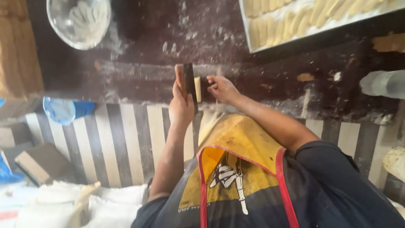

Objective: The person uses a bench scraper to cut small rectangular pieces from a long dough log and places them into a metal tray. After finishing the log, the person kneads a new dough mass, rolls it into a long cylindrical log, and sprinkles flour on the surface.

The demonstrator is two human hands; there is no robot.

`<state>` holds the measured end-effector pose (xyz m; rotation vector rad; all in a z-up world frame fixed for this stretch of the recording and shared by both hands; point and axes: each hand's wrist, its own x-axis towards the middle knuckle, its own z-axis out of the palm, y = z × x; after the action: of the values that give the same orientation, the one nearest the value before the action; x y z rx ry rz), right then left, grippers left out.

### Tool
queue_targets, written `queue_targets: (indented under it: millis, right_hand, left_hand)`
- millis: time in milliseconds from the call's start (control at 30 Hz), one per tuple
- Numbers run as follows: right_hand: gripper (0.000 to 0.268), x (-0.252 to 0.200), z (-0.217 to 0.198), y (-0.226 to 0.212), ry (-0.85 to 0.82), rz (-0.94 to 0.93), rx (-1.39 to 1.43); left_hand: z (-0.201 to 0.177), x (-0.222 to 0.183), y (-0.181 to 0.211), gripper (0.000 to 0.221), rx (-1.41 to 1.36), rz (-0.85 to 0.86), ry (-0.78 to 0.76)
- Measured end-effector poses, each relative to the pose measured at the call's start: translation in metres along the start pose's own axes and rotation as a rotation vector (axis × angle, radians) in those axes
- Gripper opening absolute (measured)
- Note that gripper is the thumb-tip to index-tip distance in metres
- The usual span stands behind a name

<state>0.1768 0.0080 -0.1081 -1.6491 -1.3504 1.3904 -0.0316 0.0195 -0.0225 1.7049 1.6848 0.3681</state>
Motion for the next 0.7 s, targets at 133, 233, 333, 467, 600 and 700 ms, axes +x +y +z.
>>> queue_targets:
  millis: [133, 233, 333, 467, 600, 700]
  right_hand:
    - [0.053, 0.002, 0.024, -0.005, 0.032, -0.156, -0.120]
    - [0.052, 0.011, 0.035, -0.005, 0.129, -0.217, -0.261]
    - [0.046, 0.017, 0.038, -0.010, 0.172, -0.227, -0.341]
    - [0.037, 0.017, 0.041, -0.017, 0.204, -0.227, -0.359]
    - [0.026, 0.020, 0.037, -0.025, -0.002, -0.025, -0.418]
    - [0.028, 0.018, 0.037, -0.024, 0.168, -0.258, -0.333]
  left_hand:
    - [-0.007, -0.005, 0.008, 0.077, 0.105, -0.036, -0.111]
    - [-0.010, -0.009, 0.024, 0.080, 0.138, -0.113, -0.177]
    - [-0.007, -0.013, 0.030, 0.079, 0.142, -0.161, -0.203]
    - [-0.003, -0.012, 0.029, 0.080, 0.117, -0.156, -0.192]
    - [0.035, 0.026, 0.008, 0.058, 0.104, -0.017, -0.027]
    - [0.009, 0.063, 0.048, 0.074, 0.099, -0.127, -0.138]
